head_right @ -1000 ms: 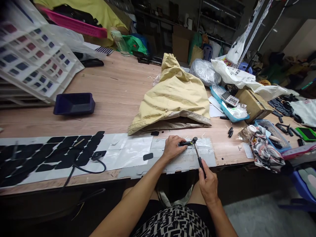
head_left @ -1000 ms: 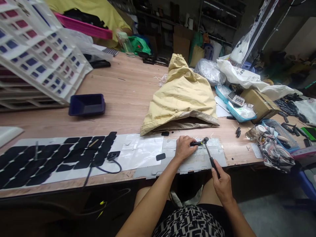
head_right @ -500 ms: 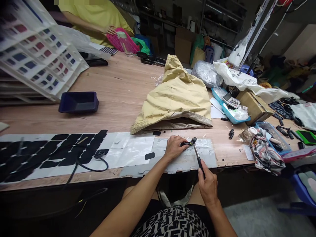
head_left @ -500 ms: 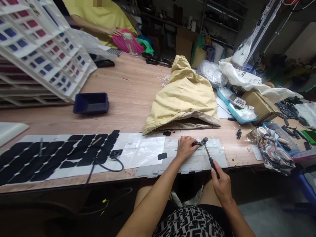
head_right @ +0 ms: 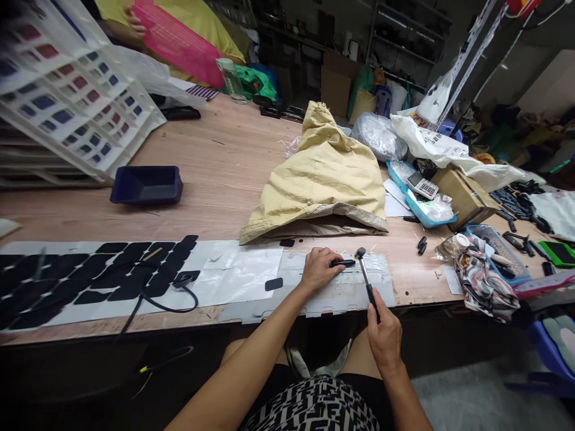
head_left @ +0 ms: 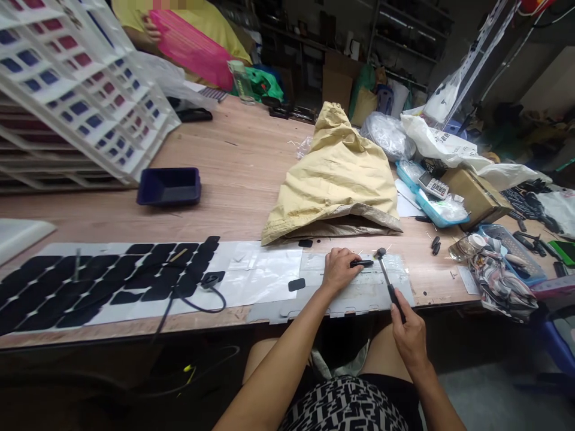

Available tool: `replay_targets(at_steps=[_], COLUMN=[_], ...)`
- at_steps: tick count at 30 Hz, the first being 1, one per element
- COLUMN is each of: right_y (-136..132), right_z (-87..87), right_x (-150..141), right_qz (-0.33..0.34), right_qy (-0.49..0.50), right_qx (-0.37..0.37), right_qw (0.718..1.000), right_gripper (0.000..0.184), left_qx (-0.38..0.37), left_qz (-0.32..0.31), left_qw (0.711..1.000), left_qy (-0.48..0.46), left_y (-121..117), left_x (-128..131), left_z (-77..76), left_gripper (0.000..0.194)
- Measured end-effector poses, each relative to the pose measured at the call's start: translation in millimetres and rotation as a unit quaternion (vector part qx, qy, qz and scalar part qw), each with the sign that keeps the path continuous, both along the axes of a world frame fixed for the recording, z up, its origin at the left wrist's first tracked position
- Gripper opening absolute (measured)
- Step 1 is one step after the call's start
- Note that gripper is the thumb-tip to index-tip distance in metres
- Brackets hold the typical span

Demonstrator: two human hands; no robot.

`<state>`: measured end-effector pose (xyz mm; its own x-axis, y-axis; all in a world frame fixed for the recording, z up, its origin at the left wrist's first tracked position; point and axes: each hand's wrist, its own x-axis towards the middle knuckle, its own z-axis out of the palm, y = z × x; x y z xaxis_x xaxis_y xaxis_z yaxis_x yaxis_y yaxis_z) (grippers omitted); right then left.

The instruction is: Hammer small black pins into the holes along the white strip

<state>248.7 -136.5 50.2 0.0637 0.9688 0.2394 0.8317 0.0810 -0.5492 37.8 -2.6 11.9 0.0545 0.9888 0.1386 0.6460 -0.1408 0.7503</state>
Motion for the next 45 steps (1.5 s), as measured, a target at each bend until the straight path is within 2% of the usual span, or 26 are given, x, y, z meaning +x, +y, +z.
replay_targets(at_steps=[3,6,12,15,19,21,23,26,30,33,36,39,42,45], right_y=[4,5,5,5,4,4,4,4,5,5,5,5,5,5], right_z=[0.2,-6.9,-19.9,-20.5,-19.3,-18.8,-18.8,-19.4,-19.7,-19.7,-20.3,-21.0,-21.4,-22.0], right_x=[16,28,32,32,32,31,30,30,31,31,31,31,32,32], right_qz=[-0.065,-0.113,-0.132,-0.129,-0.12,-0.121,-0.126,-0.129,-0.126,-0.127,-0.126,-0.13,-0.134,-0.131], right_qy=[-0.033,-0.084,-0.137,-0.145,-0.141,-0.134,-0.128,-0.126,-0.124,-0.124,-0.128,-0.131,-0.127,-0.119], right_qx=[-0.013,-0.029,-0.022,-0.015,-0.001,-0.008,-0.025,-0.04,-0.025,-0.018,-0.012,-0.022,-0.037,-0.039], right_qw=[0.997,0.99,0.981,0.981,0.983,0.984,0.983,0.983,0.984,0.984,0.984,0.983,0.982,0.983], right_gripper=[0.048,0.05,0.049,0.049,0.05,0.05,0.051,0.051,0.051,0.051,0.051,0.051,0.051,0.051], left_qx=[-0.004,-0.004,0.016,0.055,0.101,0.126,0.158,0.201,0.221,0.225,0.216,0.182,0.161,0.154], left_qz=[0.002,0.003,-0.009,-0.04,-0.107,-0.124,-0.129,-0.111,-0.063,-0.057,-0.062,-0.056,-0.015,0.052], left_qw=[1.0,1.0,1.0,0.997,0.989,0.984,0.978,0.967,0.964,0.963,0.967,0.979,0.986,0.987], left_qy=[0.002,0.007,-0.013,-0.032,-0.012,0.012,0.05,0.109,0.137,0.138,0.117,0.078,0.034,-0.001], left_y=[0,0,-7,-35,-100,-130,-150,-159,-153,-153,-158,-149,-109,-37], left_x=[0,0,-2,-5,-12,-16,-19,-15,-4,-1,0,-1,-2,-7], left_z=[0.4,1.2,5.4,10.1,6.1,-4.2,-18.4,-39.1,-53.9,-54.0,-42.0,-18.2,5.9,19.4], left_gripper=[0.015,0.015,0.015,0.017,0.015,0.014,0.014,0.015,0.017,0.016,0.017,0.012,0.013,0.019])
